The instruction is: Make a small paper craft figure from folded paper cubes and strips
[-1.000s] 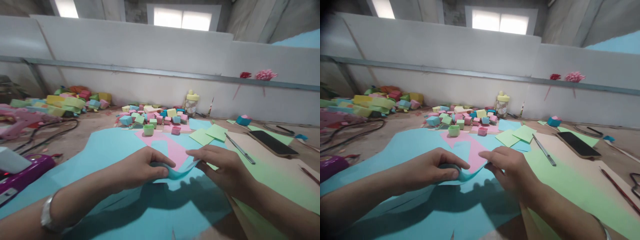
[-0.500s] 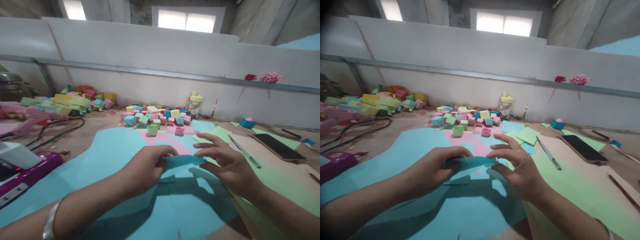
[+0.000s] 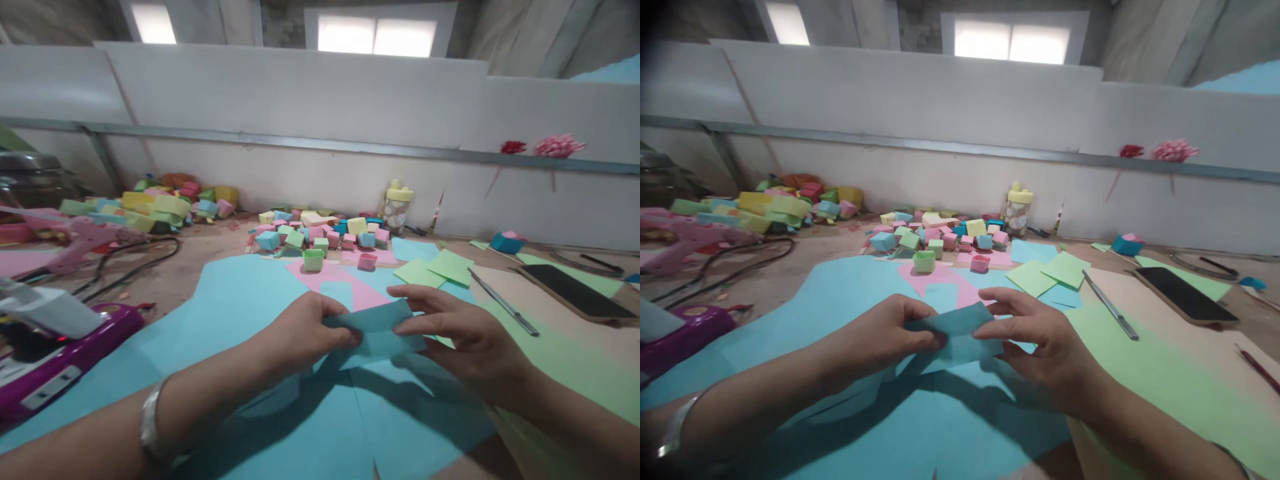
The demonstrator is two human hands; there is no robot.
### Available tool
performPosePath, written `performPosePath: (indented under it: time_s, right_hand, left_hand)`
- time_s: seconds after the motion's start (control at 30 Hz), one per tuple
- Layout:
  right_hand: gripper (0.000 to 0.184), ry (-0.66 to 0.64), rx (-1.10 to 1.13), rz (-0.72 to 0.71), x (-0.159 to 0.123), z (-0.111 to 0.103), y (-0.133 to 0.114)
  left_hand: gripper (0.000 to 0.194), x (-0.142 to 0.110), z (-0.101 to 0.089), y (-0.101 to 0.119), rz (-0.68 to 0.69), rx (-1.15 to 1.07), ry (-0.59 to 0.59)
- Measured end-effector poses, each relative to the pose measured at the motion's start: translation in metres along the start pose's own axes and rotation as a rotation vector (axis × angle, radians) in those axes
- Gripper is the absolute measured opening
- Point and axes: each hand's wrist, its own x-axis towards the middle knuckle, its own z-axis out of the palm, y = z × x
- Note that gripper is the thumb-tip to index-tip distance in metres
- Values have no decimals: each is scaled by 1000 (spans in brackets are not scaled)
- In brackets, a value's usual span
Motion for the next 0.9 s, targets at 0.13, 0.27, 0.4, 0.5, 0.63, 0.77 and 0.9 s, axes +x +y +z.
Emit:
performPosePath:
  time_s: [0.13,0.27,0.4,0.5,0.63,0.77,0.9]
  right_hand:
    - [28,-114,68,-30,3,-1,-2]
    - [16,-106,101,-22,6,-5,-7]
    - [35,-248,37,-90,5,-13,-17]
    - [38,-276,27,-143,3,-14,-22]
    - [31,-230,152,-143,2,-7,-20]
    - [27,-223,299,-84,2,-1,-19]
    - [23,-195,412,12,2,0,-22]
  left_hand:
    - [21,-1,0,1,-29,31,-10]
    - [10,-3,-3,1,-4,130,-101]
    - [11,-6,-9,3,-7,55,-168]
    - [9,-9,-13,4,-31,-23,-315]
    - [11,-13,-15,6,-124,-66,-529]
    - [24,-15,-10,6,-120,-50,-498]
    - [28,-15,-5,5,-68,-70,-417]
